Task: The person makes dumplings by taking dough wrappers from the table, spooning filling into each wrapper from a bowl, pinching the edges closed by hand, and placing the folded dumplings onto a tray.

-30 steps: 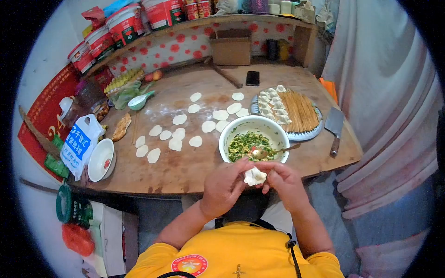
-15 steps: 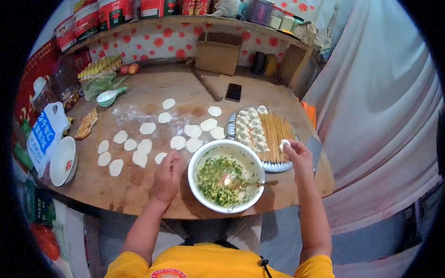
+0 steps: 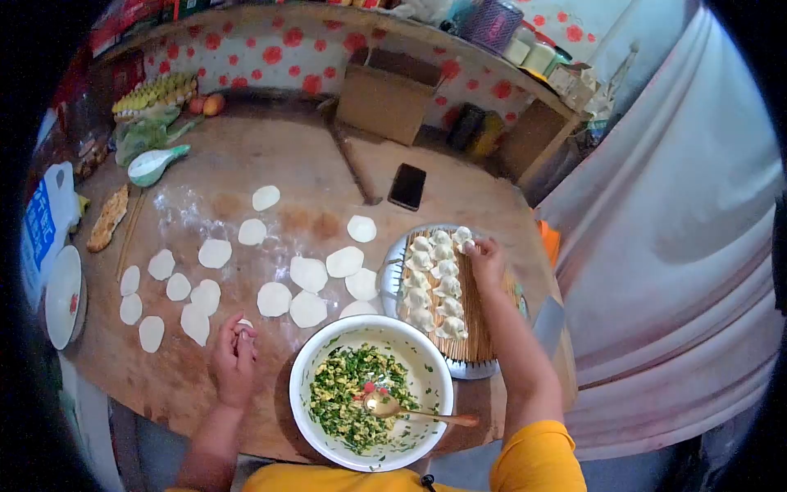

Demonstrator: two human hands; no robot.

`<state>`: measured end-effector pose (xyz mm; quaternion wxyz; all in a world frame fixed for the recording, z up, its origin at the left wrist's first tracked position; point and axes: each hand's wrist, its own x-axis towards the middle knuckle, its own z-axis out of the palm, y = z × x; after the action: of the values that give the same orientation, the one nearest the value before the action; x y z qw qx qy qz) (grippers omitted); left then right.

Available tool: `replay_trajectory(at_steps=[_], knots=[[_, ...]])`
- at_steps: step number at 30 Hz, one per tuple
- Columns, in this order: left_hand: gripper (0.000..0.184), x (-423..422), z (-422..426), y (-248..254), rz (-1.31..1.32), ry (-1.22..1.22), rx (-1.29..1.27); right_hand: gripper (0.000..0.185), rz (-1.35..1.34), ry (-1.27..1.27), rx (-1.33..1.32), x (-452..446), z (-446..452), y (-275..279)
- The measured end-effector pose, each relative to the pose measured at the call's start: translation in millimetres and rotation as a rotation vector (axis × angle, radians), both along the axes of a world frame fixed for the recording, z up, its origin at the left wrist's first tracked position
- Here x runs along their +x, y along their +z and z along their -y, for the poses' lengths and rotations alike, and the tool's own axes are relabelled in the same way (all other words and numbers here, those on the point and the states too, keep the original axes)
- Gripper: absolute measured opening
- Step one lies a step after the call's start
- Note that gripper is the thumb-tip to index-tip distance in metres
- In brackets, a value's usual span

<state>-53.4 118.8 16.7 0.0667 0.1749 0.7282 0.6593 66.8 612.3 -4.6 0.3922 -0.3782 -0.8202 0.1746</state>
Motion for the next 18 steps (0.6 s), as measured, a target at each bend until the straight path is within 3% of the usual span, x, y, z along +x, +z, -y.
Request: replay_trajectory(at_steps=[7, 10, 12, 14, 18], knots=[[0.028, -0.4, -0.5, -7.9, 0.048, 0.058, -0.004, 0.037, 0.063, 0.032, 0.216, 2.2, 20.2, 13.9], [0.027, -5.5, 2.2, -10.7, 0.045, 0.037, -0.025, 0.031, -0.288, 0.128, -0.163, 7.1, 19.4, 20.0], [0.026, -4.9, 1.6, -6.2, 0.040, 0.029, -0.201, 0.029, -0.374, 0.239, -0.135, 27.8, 15.8, 18.8], [0.026, -5.6, 0.5, -11.9, -0.113, 0.059, -0.229, 0.028, -0.346, 0.233, -0.342, 49.0, 82.3, 71.9], [0.028, -1.1, 4.8, 1.5, -0.147, -0.031, -0.252, 0.026, -0.329, 0.379, -0.454, 104.9, 156.2, 96.3]])
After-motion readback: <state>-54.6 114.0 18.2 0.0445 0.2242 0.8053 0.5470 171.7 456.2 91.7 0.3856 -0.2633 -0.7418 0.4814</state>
